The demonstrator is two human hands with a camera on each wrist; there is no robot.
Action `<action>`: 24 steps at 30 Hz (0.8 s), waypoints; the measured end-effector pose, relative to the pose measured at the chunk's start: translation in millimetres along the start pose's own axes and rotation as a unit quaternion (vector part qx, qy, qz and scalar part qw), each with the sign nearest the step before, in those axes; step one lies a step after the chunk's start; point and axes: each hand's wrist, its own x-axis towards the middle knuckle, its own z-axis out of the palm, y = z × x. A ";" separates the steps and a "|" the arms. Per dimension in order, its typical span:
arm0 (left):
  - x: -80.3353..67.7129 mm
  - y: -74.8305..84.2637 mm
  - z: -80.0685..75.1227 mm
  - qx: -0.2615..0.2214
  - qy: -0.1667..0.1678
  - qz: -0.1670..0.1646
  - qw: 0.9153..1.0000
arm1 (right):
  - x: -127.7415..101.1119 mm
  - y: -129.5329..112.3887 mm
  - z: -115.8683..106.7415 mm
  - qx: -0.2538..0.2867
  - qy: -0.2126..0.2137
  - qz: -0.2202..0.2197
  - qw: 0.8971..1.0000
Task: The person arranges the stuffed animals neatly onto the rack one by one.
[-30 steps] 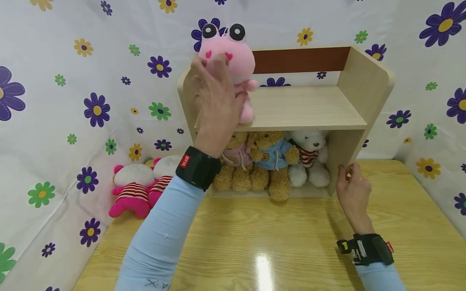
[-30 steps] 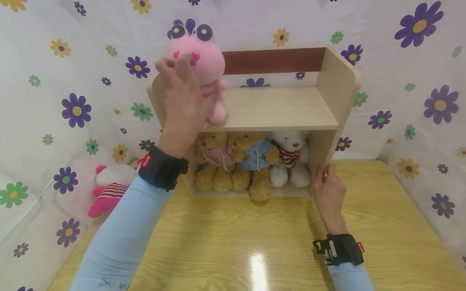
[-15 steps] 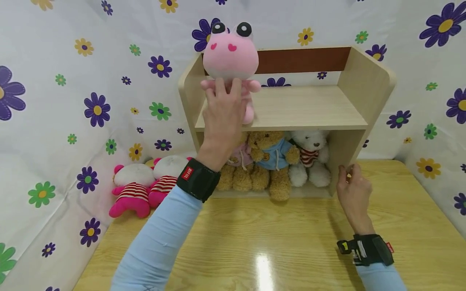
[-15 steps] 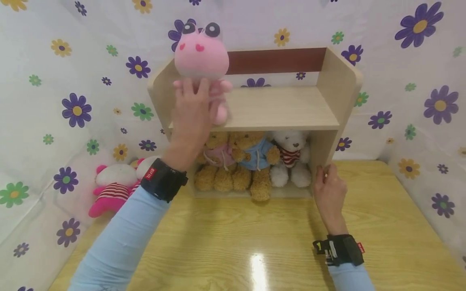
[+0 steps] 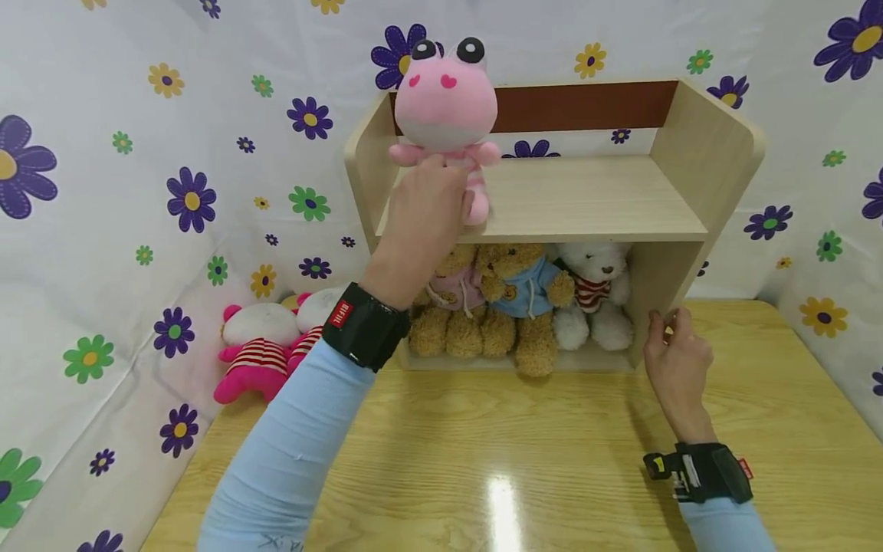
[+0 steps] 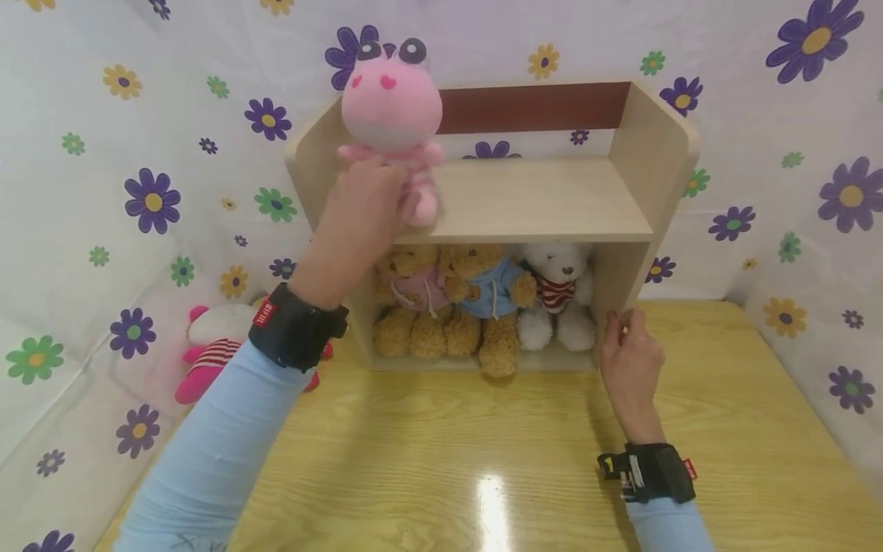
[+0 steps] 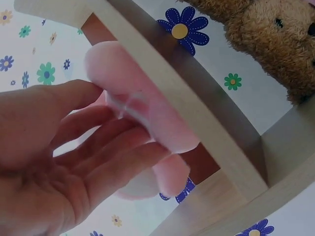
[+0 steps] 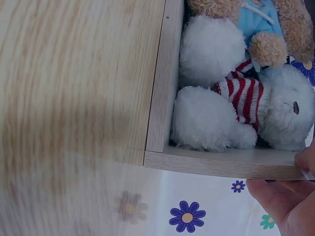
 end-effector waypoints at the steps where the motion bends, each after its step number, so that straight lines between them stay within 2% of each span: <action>1: 2.1 -0.6 -0.8 0.000 0.000 0.006 1.000 | 0.1 0.2 -0.1 -0.001 0.001 0.001 1.000; 6: 9.9 -3.5 -2.6 0.004 -0.014 0.029 0.999 | 0.9 1.4 -0.3 -0.004 0.004 0.000 1.000; 8: 12.0 -3.2 -2.6 0.057 -0.022 0.049 0.997 | 0.9 1.6 -0.5 -0.001 0.005 0.000 1.000; 11: 15.0 -0.5 -2.1 0.079 -0.037 0.043 0.995 | 0.4 1.6 -0.7 0.000 0.007 0.000 1.000; 13: 17.1 1.6 -0.3 0.080 -0.048 0.024 0.995 | -0.2 1.0 -0.8 0.000 0.007 0.001 1.000; 15: 18.8 2.8 2.0 0.035 -0.059 -0.012 0.998 | -0.7 0.4 -0.7 -0.002 0.006 0.000 1.000; 18: 21.0 2.3 5.8 0.011 -0.076 -0.039 0.996 | -1.8 -0.9 0.0 0.000 0.003 -0.001 1.000; 21: 24.8 0.8 8.2 0.009 -0.092 -0.042 0.995 | -2.1 -1.0 0.6 0.001 0.002 0.000 1.000; 24: 29.7 -0.8 9.2 0.017 -0.097 -0.025 0.995 | -2.1 -0.8 1.0 0.001 0.003 0.002 1.000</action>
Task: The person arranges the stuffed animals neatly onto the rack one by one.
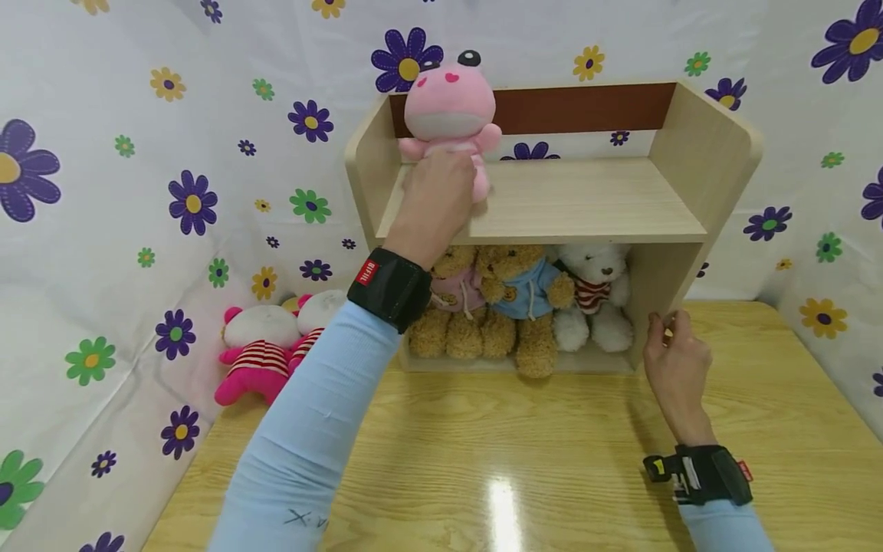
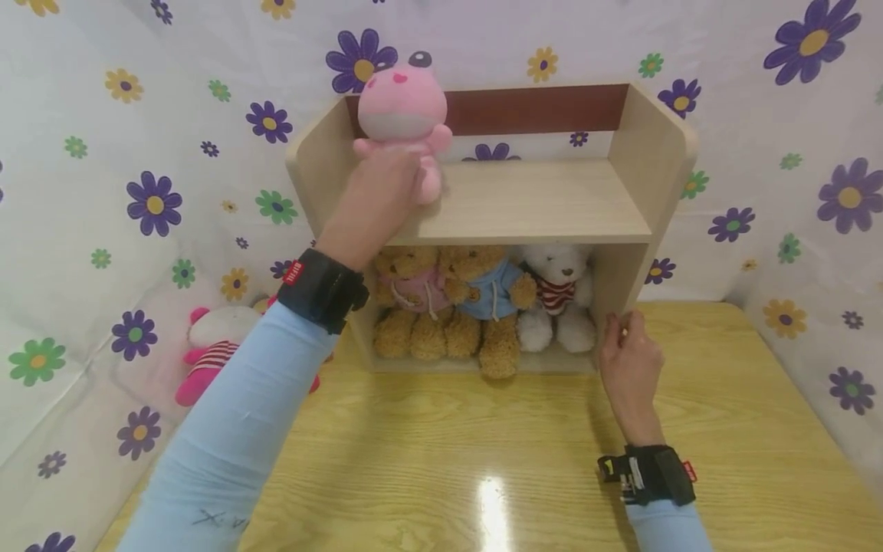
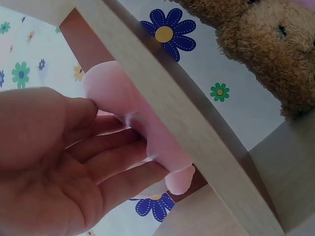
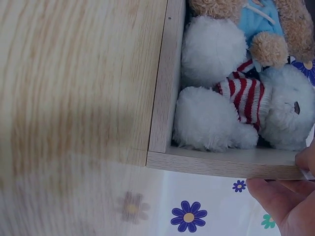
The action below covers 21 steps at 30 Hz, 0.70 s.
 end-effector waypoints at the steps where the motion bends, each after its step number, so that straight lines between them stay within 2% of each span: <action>1: 1.4 0.3 -0.3 -0.002 -0.001 0.006 1.000 | 0.2 -0.1 -0.1 -0.001 0.000 0.001 1.000; 6: 6.8 7.4 -3.8 0.039 -0.081 0.012 0.996 | 0.2 -0.1 -0.1 -0.005 0.000 0.004 1.000; 8: 6.6 11.2 -4.5 0.070 -0.101 0.015 0.992 | 0.0 0.3 0.1 -0.007 0.001 0.004 1.000; 10: 4.4 13.0 -4.4 0.086 -0.069 0.019 0.994 | -0.1 -0.1 0.0 -0.005 -0.001 0.005 1.000; 12: 2.2 14.9 -4.3 0.088 -0.032 0.012 0.996 | -0.3 0.3 -0.3 -0.005 -0.001 0.000 1.000; 14: 0.3 17.0 -4.7 0.085 -0.009 0.003 0.996 | -0.5 0.8 -0.8 -0.005 -0.001 -0.006 1.000; 17: -0.7 20.3 -4.5 0.073 -0.018 -0.024 0.997 | -0.7 2.1 -1.5 -0.006 0.002 -0.010 1.000; 21: 3.2 20.5 -0.1 0.095 -0.035 -0.063 0.993 | -0.6 2.2 -0.2 -0.004 -0.001 -0.005 1.000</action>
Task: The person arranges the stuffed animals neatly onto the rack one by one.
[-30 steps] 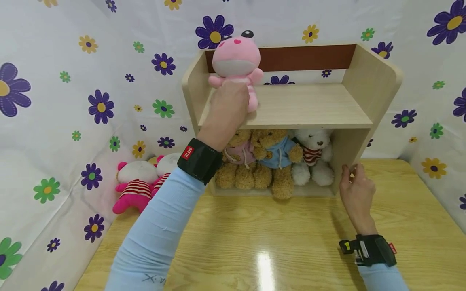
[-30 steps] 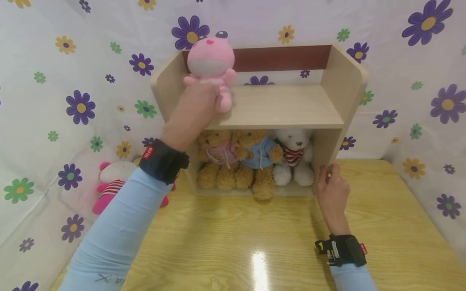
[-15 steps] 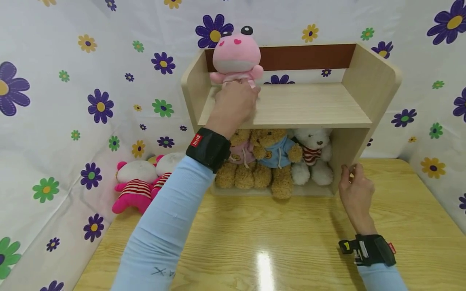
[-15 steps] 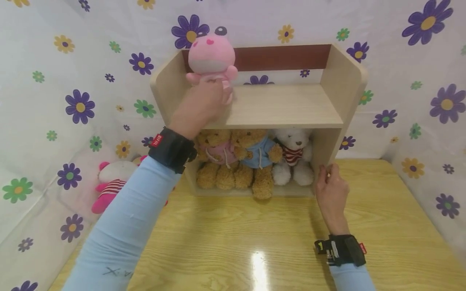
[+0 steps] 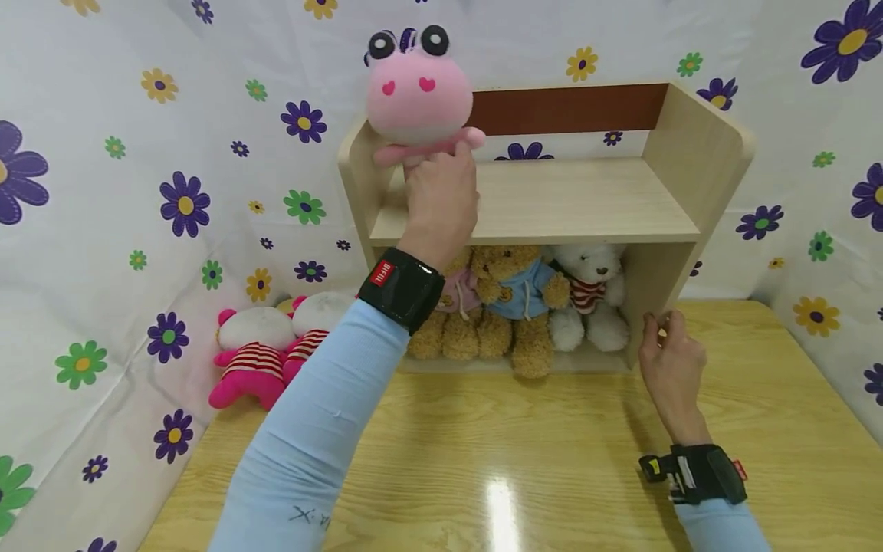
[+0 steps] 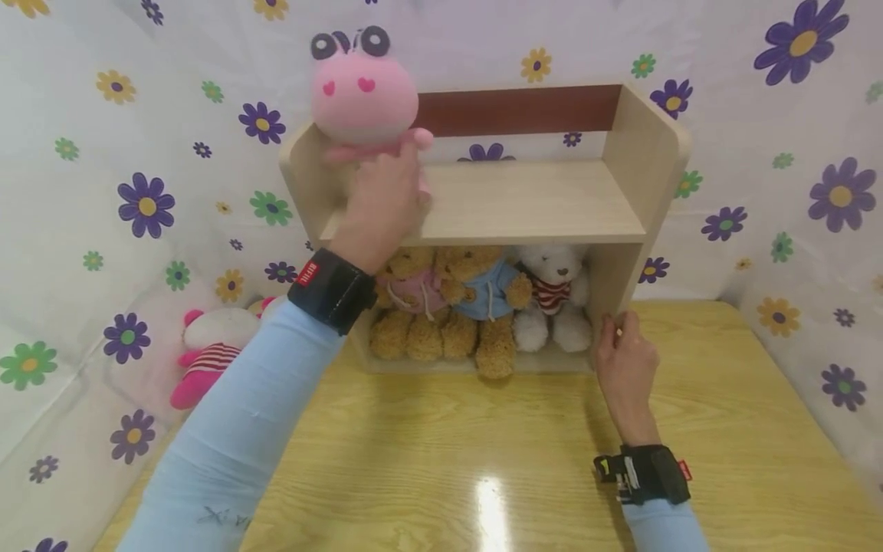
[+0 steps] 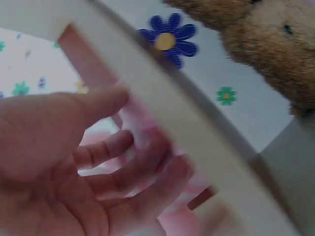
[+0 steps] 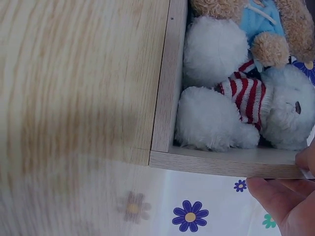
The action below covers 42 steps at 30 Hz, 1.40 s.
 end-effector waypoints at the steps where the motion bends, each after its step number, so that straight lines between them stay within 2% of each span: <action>1: 1.6 -0.7 1.7 0.004 0.000 -0.010 1.000 | -0.2 -0.1 0.6 0.001 -0.002 0.001 1.000; 3: 5.6 -3.3 5.2 -0.008 0.002 -0.026 1.000 | -0.8 -0.2 1.3 0.003 -0.005 0.001 1.000; 6: 10.7 -8.1 8.9 -0.061 0.007 -0.037 0.997 | -1.7 -0.4 1.1 0.007 -0.007 -0.003 1.000; 8: 13.3 -10.6 10.5 -0.088 0.010 -0.033 0.995 | -1.4 -0.4 0.3 0.005 -0.005 -0.004 1.000; 10: 15.1 -12.1 11.8 -0.095 0.008 -0.025 0.995 | -1.0 -0.5 -0.5 0.005 -0.004 -0.003 1.000; 14: 16.9 -14.6 15.1 -0.060 -0.015 -0.008 0.998 | -0.2 0.6 -0.7 0.001 -0.008 0.000 1.000; 21: 14.9 -17.3 14.3 -0.108 -0.088 -0.029 0.990 | -0.6 1.6 -0.1 0.002 -0.007 -0.002 1.000; 24: 12.6 -16.6 11.3 -0.097 -0.082 -0.023 0.992 | -0.7 1.9 -0.2 0.001 -0.003 -0.004 1.000; 29: 8.9 -16.4 10.4 -0.083 -0.027 -0.016 0.996 | -1.8 1.9 0.9 0.000 -0.003 -0.008 1.000; 32: 9.0 -18.8 13.1 -0.095 -0.012 -0.013 0.995 | -1.9 2.4 1.8 0.001 -0.003 -0.010 1.000; 39: 14.0 -25.8 19.6 -0.146 -0.045 -0.012 0.988 | -0.6 2.3 1.2 0.006 0.000 -0.017 1.000; 42: 11.3 -26.3 19.7 -0.157 -0.049 -0.002 0.986 | -2.0 2.8 -0.3 0.008 -0.002 -0.011 1.000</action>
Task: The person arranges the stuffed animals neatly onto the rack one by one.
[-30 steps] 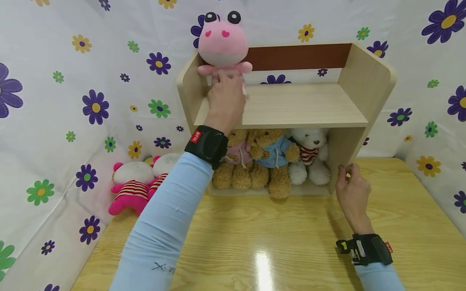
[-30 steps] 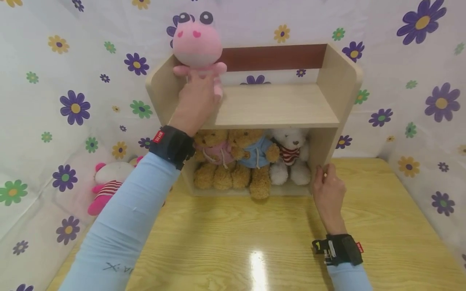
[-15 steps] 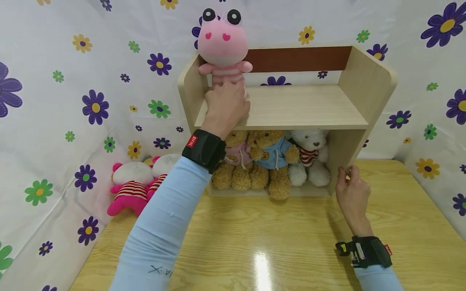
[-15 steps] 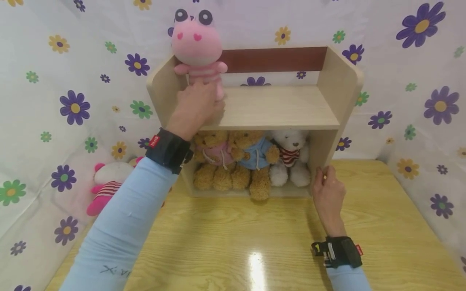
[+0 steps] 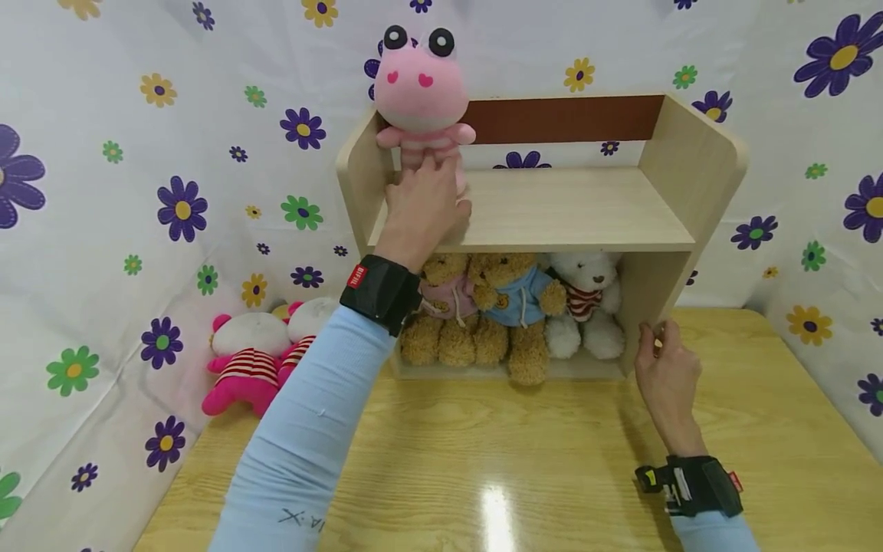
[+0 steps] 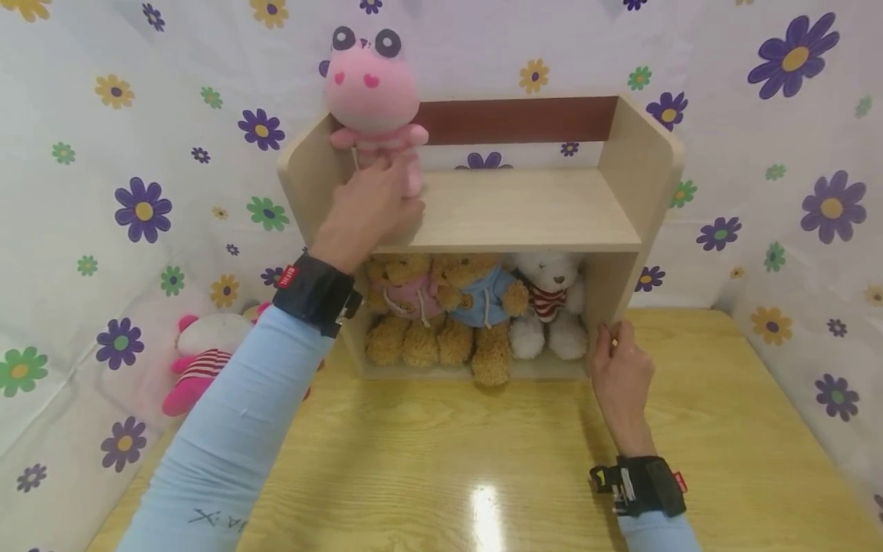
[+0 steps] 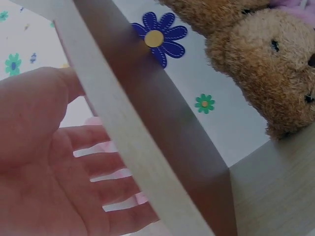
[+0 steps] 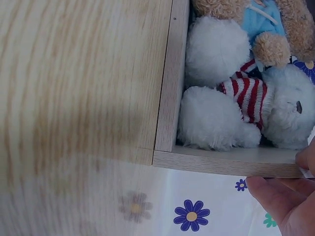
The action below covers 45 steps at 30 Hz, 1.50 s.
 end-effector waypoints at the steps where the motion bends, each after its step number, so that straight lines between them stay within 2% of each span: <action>1: -2.2 -0.3 -0.8 -0.005 0.000 0.004 1.000 | 0.3 0.1 0.0 0.000 0.000 0.000 1.000; 4: -12.7 -3.9 -1.3 -0.020 0.021 0.023 0.999 | 0.9 -1.0 -0.3 0.002 -0.003 -0.001 1.000; 6: -25.0 -8.1 -1.1 -0.031 0.041 0.038 0.998 | 0.7 -1.7 0.1 0.002 -0.003 -0.006 1.000; 9: -50.5 -16.9 2.6 -0.056 0.098 0.070 0.991 | -0.8 -2.9 1.1 0.003 -0.003 -0.012 1.000; 11: -72.2 -23.2 8.2 -0.082 0.156 0.100 0.979 | -2.1 -3.1 1.4 0.001 -0.001 -0.012 1.000; 14: -104.6 -33.5 21.2 -0.128 0.241 0.141 0.952 | -3.5 -3.3 1.4 -0.005 0.005 -0.008 1.000; 16: -125.6 -43.6 33.4 -0.150 0.275 0.154 0.937 | -4.4 -3.8 1.8 -0.007 0.007 -0.005 1.000; 18: -145.7 -58.3 48.0 -0.157 0.286 0.151 0.933 | -6.1 -4.2 2.3 -0.008 0.008 -0.007 1.000; 19: -154.7 -67.3 55.7 -0.154 0.287 0.142 0.935 | -6.8 -4.5 2.2 -0.007 0.008 -0.009 1.000; 22: -176.1 -100.3 79.5 -0.135 0.270 0.095 0.948 | -8.4 -4.7 0.4 -0.010 0.013 -0.014 1.000; 26: -196.5 -146.6 105.2 -0.100 0.216 0.000 0.971 | -9.1 -5.3 -1.9 -0.011 0.014 -0.010 1.000; 28: -204.7 -165.9 115.0 -0.090 0.188 -0.041 0.977 | -8.4 -5.7 -1.7 -0.009 0.010 -0.007 1.000; 31: -211.4 -186.4 127.0 -0.082 0.149 -0.074 0.983 | -7.2 -6.2 -1.1 -0.008 0.009 -0.010 1.000; 35: -209.7 -198.7 137.6 -0.080 0.119 -0.080 0.986 | -7.4 -5.1 -1.8 -0.011 0.012 -0.007 1.000; 39: -202.9 -201.6 144.5 -0.071 0.098 -0.080 0.989 | -8.7 -3.8 -0.8 -0.013 0.013 -0.004 1.000; 42: -197.1 -201.0 148.9 -0.063 0.049 -0.088 0.993 | -8.9 -3.4 0.2 -0.016 0.017 -0.008 1.000; 45: -195.1 -199.8 153.6 -0.050 -0.020 -0.100 0.994 | -8.4 -3.6 1.6 -0.018 0.018 -0.019 0.999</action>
